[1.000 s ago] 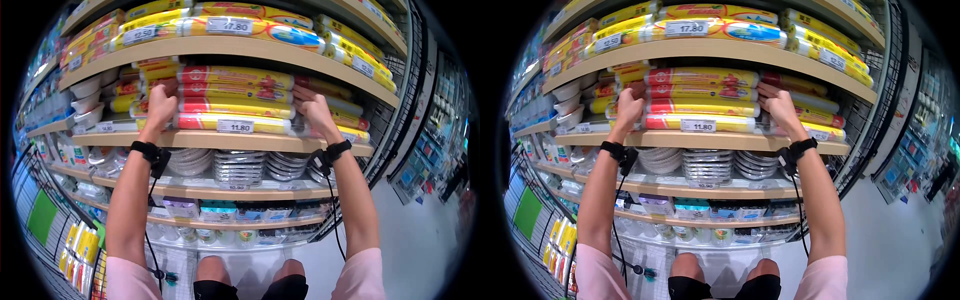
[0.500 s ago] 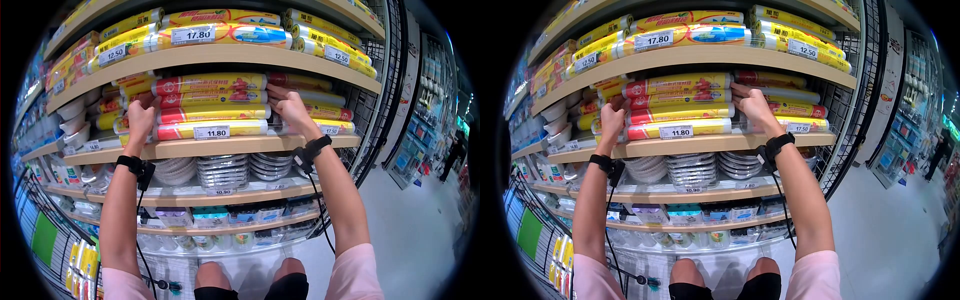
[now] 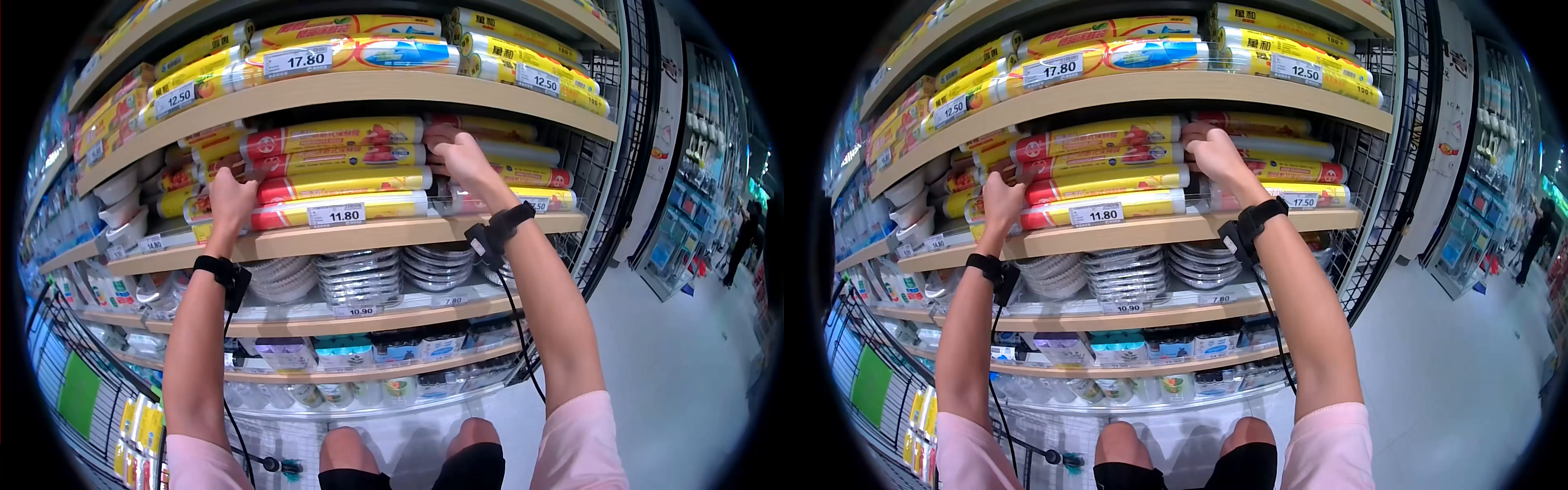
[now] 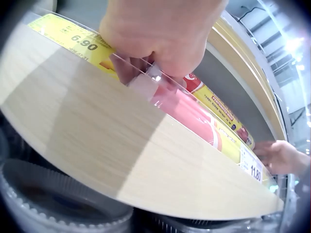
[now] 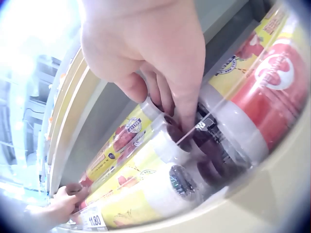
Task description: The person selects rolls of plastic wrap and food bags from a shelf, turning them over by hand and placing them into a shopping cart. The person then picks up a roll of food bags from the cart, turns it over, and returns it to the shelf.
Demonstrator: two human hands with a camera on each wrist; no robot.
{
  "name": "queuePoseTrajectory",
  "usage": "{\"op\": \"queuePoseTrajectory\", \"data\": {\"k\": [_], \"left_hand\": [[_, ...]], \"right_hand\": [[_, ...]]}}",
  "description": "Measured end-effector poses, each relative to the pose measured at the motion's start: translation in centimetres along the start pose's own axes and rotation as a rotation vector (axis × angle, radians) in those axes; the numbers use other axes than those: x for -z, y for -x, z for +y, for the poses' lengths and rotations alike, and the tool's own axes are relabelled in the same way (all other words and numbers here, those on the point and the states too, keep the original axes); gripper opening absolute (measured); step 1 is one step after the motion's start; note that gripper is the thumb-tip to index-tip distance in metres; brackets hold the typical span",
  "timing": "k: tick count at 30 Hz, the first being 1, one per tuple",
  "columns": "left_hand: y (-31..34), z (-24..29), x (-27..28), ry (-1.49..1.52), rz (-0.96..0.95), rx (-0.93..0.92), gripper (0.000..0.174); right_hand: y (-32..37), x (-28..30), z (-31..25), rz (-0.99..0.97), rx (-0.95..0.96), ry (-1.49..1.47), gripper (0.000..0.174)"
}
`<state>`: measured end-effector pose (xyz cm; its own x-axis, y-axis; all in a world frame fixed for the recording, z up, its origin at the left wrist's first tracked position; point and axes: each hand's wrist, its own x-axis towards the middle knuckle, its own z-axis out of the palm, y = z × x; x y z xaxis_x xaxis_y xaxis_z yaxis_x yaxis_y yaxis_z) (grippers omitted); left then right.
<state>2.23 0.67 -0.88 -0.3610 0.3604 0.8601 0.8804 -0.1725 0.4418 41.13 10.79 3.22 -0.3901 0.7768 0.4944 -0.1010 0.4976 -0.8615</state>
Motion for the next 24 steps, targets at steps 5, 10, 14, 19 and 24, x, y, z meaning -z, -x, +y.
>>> {"op": "queuePoseTrajectory", "data": {"k": [5, 10, 14, 19, 24], "left_hand": [[0.5, 1.1, 0.5, 0.130, -0.036, -0.051, 0.047], [1.2, 1.8, 1.1, 0.060, -0.007, -0.057, 0.044], [0.8, 0.6, 0.2, 0.090, -0.012, -0.080, 0.039], [0.7, -1.0, -0.5, -0.084, 0.056, -0.258, 0.019], [0.0, 0.7, 1.1, 0.175, -0.038, 0.183, 0.035]], "right_hand": [[-1.5, -0.5, 0.0, 0.132, 0.041, 0.288, 0.042], [-3.1, 0.4, 2.2, 0.165, 0.214, 0.413, 0.043], [-0.8, -0.4, -0.1, 0.118, 0.046, 0.190, 0.044], [-0.1, -0.4, -0.7, 0.064, -0.001, 0.115, 0.047], [-0.5, 0.2, -0.3, 0.044, -0.039, 0.089, 0.046]]}}
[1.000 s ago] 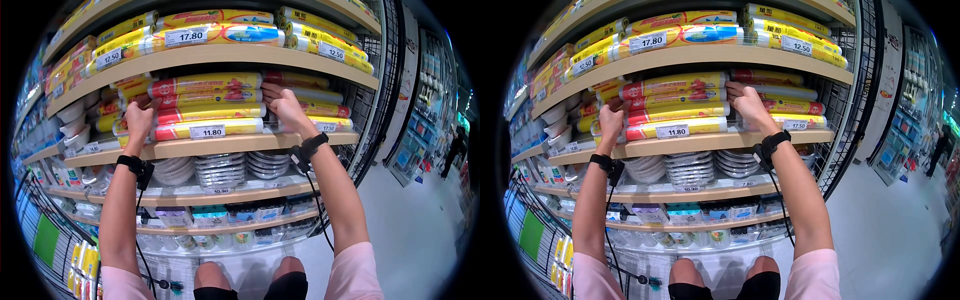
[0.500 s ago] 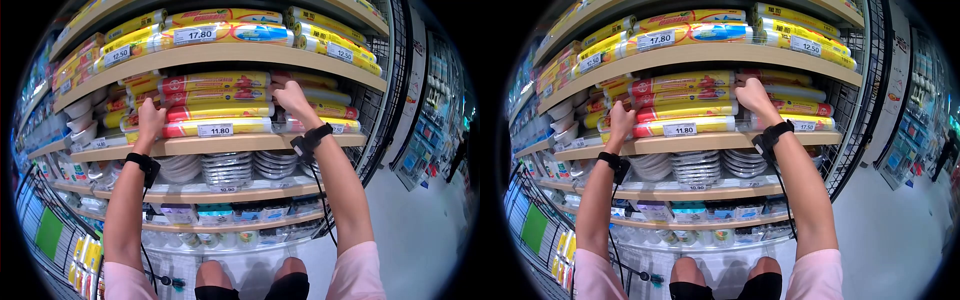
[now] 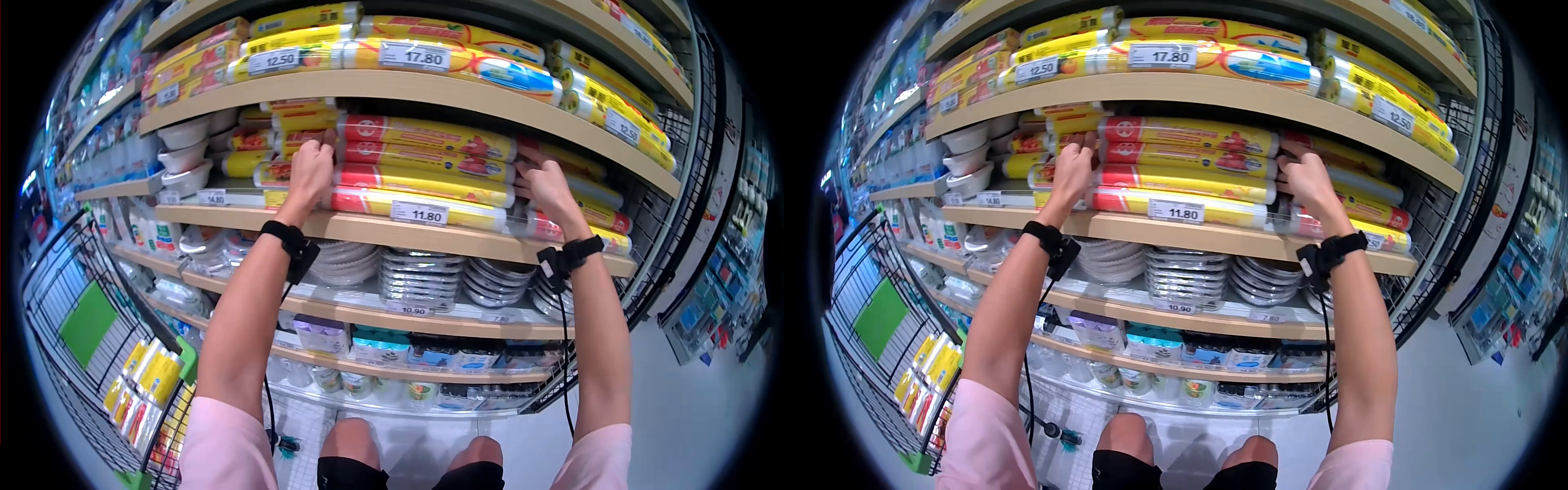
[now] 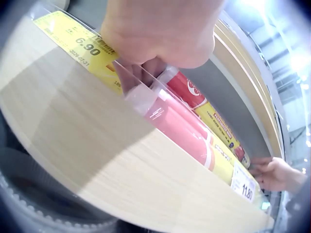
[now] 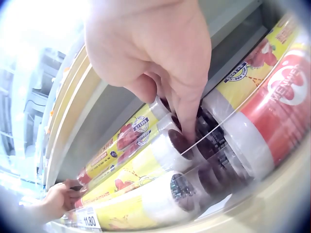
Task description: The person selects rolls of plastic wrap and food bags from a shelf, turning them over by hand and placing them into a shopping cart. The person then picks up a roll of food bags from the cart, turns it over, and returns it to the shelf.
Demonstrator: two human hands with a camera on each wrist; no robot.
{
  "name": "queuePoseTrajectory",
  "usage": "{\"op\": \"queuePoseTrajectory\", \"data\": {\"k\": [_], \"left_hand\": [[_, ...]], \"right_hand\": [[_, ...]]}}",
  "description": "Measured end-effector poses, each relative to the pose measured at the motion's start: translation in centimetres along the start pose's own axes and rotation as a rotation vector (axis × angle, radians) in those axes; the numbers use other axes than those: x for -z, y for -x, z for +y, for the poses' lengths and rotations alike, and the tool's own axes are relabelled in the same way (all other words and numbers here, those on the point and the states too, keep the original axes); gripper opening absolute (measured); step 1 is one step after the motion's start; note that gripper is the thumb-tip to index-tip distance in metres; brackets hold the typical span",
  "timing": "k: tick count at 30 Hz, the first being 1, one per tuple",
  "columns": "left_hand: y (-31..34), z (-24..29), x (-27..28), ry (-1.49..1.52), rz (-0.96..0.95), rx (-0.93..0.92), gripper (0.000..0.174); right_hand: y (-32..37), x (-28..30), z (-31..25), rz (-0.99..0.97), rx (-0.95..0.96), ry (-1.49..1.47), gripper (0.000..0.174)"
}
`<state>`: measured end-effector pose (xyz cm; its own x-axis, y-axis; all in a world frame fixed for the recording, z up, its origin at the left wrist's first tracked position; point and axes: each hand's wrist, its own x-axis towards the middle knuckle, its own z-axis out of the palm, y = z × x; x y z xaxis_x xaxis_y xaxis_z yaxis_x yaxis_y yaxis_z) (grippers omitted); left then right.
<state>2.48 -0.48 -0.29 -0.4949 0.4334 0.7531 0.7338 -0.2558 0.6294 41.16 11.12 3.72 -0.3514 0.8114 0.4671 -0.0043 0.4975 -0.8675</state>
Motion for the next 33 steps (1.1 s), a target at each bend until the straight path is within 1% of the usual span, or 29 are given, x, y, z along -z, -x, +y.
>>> {"op": "queuePoseTrajectory", "data": {"k": [1, 5, 8, 10, 11, 12, 15, 17, 18, 19, 20, 21, 23, 24, 25, 26, 29, 31, 32, 33], "left_hand": [[0.4, 1.3, 0.7, 0.028, -0.023, 0.055, 0.037], [-0.4, -0.5, -0.1, 0.064, 0.011, 0.096, 0.039], [0.2, 0.3, 0.1, -0.011, 0.044, 0.044, 0.040], [-0.2, -0.4, -0.3, -0.047, 0.015, 0.024, 0.040], [-0.5, -1.0, -0.4, 0.050, -0.019, -0.005, 0.042], [-0.5, -1.4, -0.6, 0.144, -0.053, -0.033, 0.046], [0.7, 0.8, 0.2, -0.086, -0.061, -0.162, 0.064], [0.3, 0.1, -0.2, -0.033, -0.064, -0.147, 0.072], [0.1, -0.2, -0.3, -0.006, -0.066, -0.140, 0.076], [-0.2, -0.1, -0.1, -0.005, -0.139, -0.093, 0.074], [-0.5, -0.7, -0.2, -0.003, -0.115, -0.115, 0.074], [-0.6, -1.0, -0.4, 0.000, -0.091, -0.138, 0.074], [-0.7, -1.4, -0.9, -0.004, -0.034, -0.165, 0.071], [-0.8, -1.6, -1.0, -0.005, -0.037, -0.147, 0.070], [-1.0, -1.8, -0.9, -0.007, -0.039, -0.128, 0.068], [-1.2, -2.0, -0.9, -0.012, -0.040, -0.108, 0.066], [-1.3, -2.2, -0.6, 0.087, -0.073, -0.169, 0.063], [-1.2, -1.6, -0.8, 0.090, -0.063, -0.178, 0.052], [-1.0, -1.5, -0.5, 0.081, -0.053, -0.179, 0.047], [-0.4, -0.6, 0.0, 0.086, -0.012, -0.126, 0.063]], "right_hand": [[0.5, -0.2, -0.4, -0.024, 0.015, -0.020, 0.045], [0.5, -0.2, -0.5, 0.002, 0.004, 0.012, 0.044], [0.0, 0.3, 0.1, 0.021, 0.023, 0.045, 0.043], [0.0, -0.2, -0.2, 0.061, 0.045, 0.096, 0.043], [-1.0, 0.2, 0.5, 0.068, 0.128, 0.168, 0.043], [-1.6, 0.4, 0.7, 0.072, 0.166, 0.244, 0.045], [-0.2, -1.5, -1.6, 0.065, 0.018, 0.279, 0.052], [0.0, -2.2, -2.3, 0.040, -0.076, 0.282, 0.054], [-0.1, -2.3, -2.3, 0.033, -0.097, 0.299, 0.051], [-0.2, -2.3, -2.3, 0.030, -0.119, 0.316, 0.049], [-0.2, -2.3, -2.2, 0.028, -0.140, 0.331, 0.047], [0.1, -2.5, -2.5, -0.004, -0.173, 0.269, 0.046], [0.6, -3.0, -3.0, 0.015, -0.159, 0.282, 0.046], [0.9, -3.3, -3.2, 0.020, -0.151, 0.289, 0.046], [1.0, -3.5, -3.1, 0.026, -0.135, 0.242, 0.042], [1.0, -3.6, -3.2, 0.031, -0.133, 0.267, 0.041], [1.1, -4.0, -3.4, 0.023, -0.132, 0.309, 0.040], [1.6, -3.6, -3.5, 0.001, -0.139, 0.294, 0.041], [1.8, -3.6, -3.4, 0.035, -0.125, 0.271, 0.039], [1.9, -3.6, -3.1, 0.066, -0.112, 0.245, 0.038]]}}
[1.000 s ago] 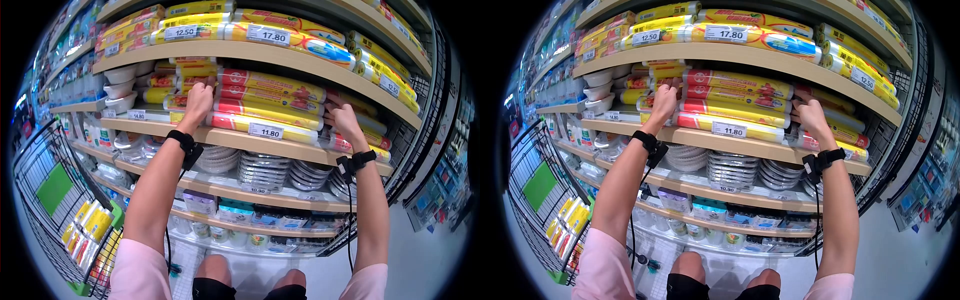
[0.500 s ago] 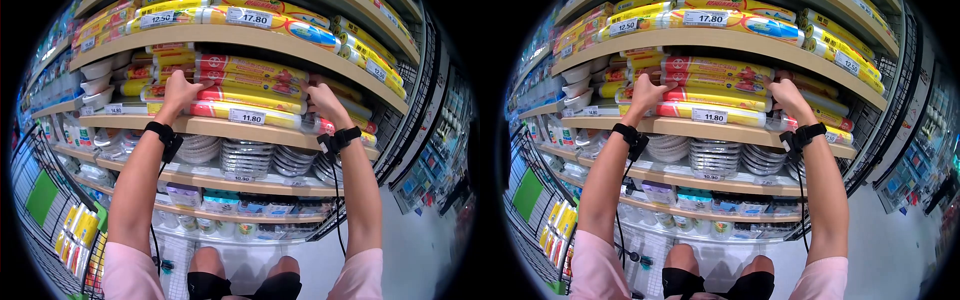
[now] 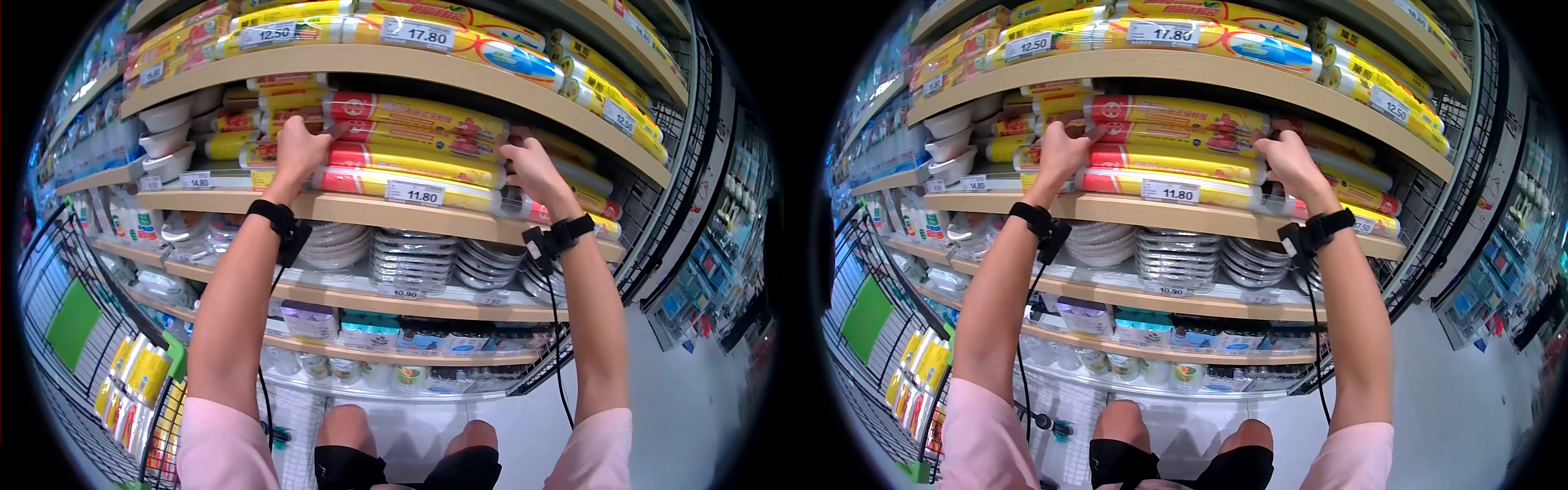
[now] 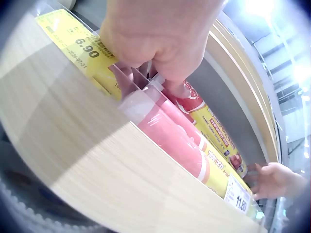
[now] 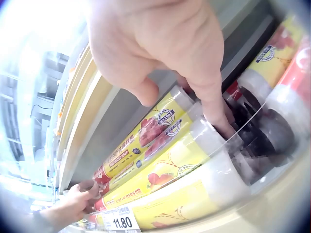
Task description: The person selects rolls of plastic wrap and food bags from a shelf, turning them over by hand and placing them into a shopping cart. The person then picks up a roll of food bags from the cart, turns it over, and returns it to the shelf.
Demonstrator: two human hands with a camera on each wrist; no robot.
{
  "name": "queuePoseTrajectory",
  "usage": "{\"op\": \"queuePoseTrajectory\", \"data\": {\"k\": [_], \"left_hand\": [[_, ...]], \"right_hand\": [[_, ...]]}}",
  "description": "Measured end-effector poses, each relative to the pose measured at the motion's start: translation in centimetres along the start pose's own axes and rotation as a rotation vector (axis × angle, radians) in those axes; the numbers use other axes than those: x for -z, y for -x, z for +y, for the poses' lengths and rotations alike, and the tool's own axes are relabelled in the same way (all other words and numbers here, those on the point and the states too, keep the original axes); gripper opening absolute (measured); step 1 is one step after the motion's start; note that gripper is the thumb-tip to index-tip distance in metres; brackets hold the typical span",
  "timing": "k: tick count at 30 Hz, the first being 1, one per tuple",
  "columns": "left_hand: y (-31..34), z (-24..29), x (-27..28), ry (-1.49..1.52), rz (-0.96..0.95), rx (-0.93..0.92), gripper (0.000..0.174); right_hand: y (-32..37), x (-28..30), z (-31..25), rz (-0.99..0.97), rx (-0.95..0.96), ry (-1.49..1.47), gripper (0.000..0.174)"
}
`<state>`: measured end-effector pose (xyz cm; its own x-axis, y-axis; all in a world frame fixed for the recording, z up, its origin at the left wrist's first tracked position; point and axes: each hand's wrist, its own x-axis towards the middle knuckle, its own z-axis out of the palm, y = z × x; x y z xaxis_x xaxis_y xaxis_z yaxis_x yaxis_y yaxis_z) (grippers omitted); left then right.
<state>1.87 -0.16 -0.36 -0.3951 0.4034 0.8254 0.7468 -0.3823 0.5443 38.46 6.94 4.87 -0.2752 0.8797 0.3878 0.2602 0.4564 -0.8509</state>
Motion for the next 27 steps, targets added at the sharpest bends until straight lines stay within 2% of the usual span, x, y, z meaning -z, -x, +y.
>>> {"op": "queuePoseTrajectory", "data": {"k": [1, 2, 5, 6, 9, 10, 13, 14, 17, 18, 21, 24, 27], "left_hand": [[-0.2, -0.6, -0.2, -0.038, 0.035, -0.036, 0.054], [-0.7, -1.9, -0.4, -0.031, 0.027, 0.030, 0.047], [-1.4, -2.7, -0.3, -0.021, 0.015, 0.196, 0.038], [-1.4, -2.4, -0.3, -0.022, 0.015, 0.244, 0.036], [-0.5, -1.5, -0.3, 0.099, 0.036, 0.118, 0.035], [-0.6, -1.4, -0.3, 0.207, 0.019, 0.071, 0.033], [0.6, 1.3, 0.8, 0.097, 0.026, 0.129, 0.031], [0.1, 0.2, 0.6, 0.170, -0.026, 0.167, 0.031], [-1.1, -2.6, -0.7, 0.282, -0.013, 0.134, 0.031], [-1.3, -3.0, -0.9, 0.293, -0.016, 0.125, 0.032], [-1.4, -3.1, -1.2, 0.261, 0.037, 0.089, 0.032], [-0.6, -1.2, -0.2, 0.225, 0.011, 0.100, 0.032], [-0.5, -0.9, 0.0, 0.281, -0.015, 0.147, 0.031]], "right_hand": [[-0.1, 0.0, 0.3, 0.033, 0.006, -0.028, 0.037], [-0.7, -0.1, 1.0, 0.059, 0.011, -0.186, 0.033], [-2.4, 1.4, 2.1, 0.068, 0.173, 0.028, 0.030], [-2.8, 1.7, 2.0, 0.057, 0.129, 0.064, 0.037], [-4.1, 1.3, 2.5, 0.154, 0.232, 0.196, 0.048], [-4.4, 1.2, 2.8, 0.150, 0.210, 0.096, 0.054], [-3.6, 0.8, 2.6, 0.167, 0.265, 0.042, 0.057], [-3.0, 0.7, 2.3, 0.117, 0.293, 0.046, 0.064], [-1.2, 0.7, 0.4, -0.033, 0.149, 0.052, 0.068], [-0.7, 0.4, -0.4, -0.020, 0.056, 0.058, 0.067], [-1.8, 0.2, 0.2, -0.033, 0.131, 0.034, 0.066], [-2.1, 0.2, 0.9, -0.005, 0.180, 0.107, 0.067], [-2.5, 0.6, 1.8, -0.029, 0.240, 0.045, 0.065]]}}
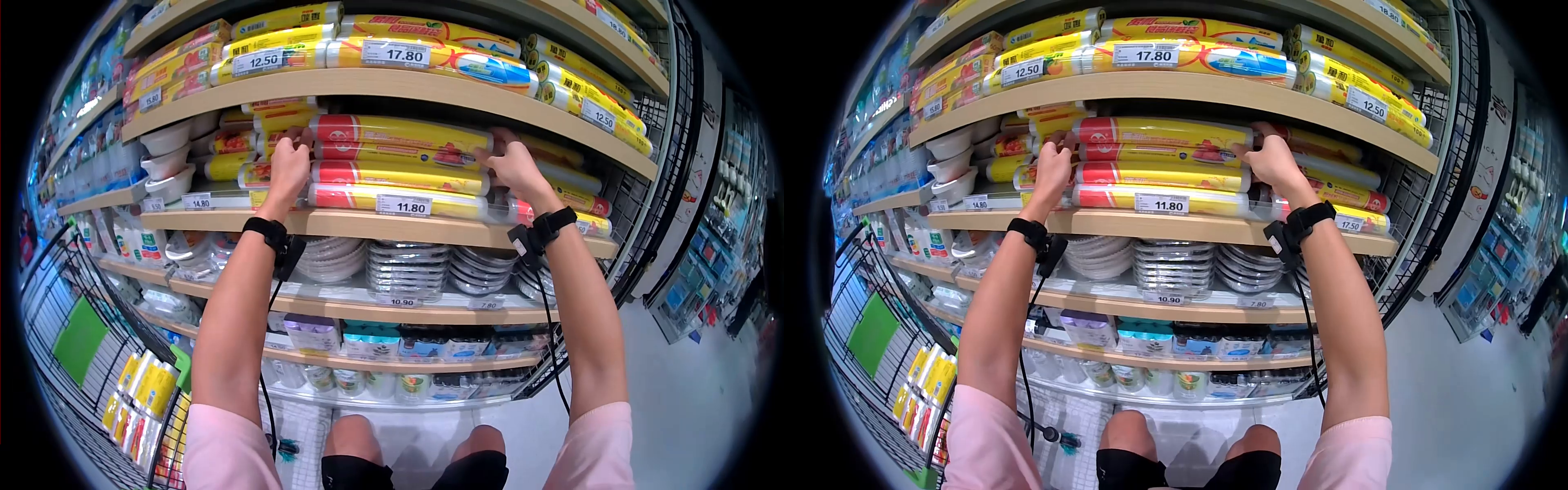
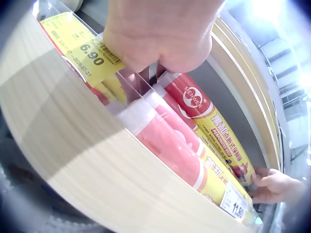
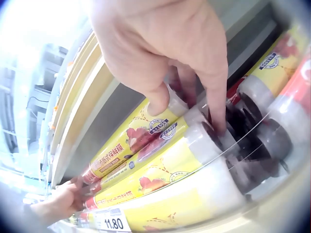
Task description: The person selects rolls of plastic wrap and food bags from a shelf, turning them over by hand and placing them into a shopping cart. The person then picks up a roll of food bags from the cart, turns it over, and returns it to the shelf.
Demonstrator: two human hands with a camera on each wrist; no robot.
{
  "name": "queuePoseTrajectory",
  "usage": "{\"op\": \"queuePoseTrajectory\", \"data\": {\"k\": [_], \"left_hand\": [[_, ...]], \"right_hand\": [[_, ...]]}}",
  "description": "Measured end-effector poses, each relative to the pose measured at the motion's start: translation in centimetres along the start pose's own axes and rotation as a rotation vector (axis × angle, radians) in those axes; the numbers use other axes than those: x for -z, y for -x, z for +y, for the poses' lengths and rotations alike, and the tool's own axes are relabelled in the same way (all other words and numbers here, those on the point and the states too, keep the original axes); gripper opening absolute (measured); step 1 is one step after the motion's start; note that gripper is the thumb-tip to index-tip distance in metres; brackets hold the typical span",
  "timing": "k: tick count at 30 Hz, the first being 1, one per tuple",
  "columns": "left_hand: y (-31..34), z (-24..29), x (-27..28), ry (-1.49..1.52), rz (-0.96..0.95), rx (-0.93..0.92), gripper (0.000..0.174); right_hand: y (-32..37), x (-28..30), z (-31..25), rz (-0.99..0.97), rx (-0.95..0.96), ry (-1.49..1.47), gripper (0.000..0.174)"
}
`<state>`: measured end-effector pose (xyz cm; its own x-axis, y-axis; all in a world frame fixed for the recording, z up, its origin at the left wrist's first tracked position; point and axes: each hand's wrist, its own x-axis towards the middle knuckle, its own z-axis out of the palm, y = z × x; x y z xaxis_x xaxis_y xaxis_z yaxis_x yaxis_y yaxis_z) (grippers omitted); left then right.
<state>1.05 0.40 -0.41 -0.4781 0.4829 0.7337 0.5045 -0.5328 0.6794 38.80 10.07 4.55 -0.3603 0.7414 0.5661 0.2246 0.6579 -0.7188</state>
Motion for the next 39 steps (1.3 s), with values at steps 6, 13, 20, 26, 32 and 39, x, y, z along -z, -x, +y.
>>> {"op": "queuePoseTrajectory", "data": {"k": [6, 13, 20, 26, 32, 39], "left_hand": [[0.2, 0.2, -0.1, -0.020, -0.028, -0.004, 0.024], [-0.5, -1.5, 0.1, -0.025, -0.044, -0.150, 0.027], [0.0, -0.8, -0.6, -0.008, -0.044, -0.134, 0.032], [-0.2, -0.6, -0.5, -0.172, -0.085, -0.101, 0.038], [0.2, 0.1, -0.1, 0.002, -0.139, -0.096, 0.047], [0.2, 1.0, 0.6, -0.028, -0.215, -0.034, 0.057]], "right_hand": [[0.8, 0.4, -0.7, 0.084, 0.110, 0.144, 0.058], [0.0, 0.8, 0.0, 0.105, 0.039, 0.065, 0.053], [-1.6, 0.6, 1.5, 0.171, -0.014, 0.197, 0.049], [-0.9, 0.0, 0.1, 0.152, 0.003, 0.137, 0.058], [-1.7, 0.2, 1.2, 0.146, 0.093, 0.191, 0.061], [-2.1, -0.5, 2.4, 0.245, 0.173, 0.250, 0.053]]}}
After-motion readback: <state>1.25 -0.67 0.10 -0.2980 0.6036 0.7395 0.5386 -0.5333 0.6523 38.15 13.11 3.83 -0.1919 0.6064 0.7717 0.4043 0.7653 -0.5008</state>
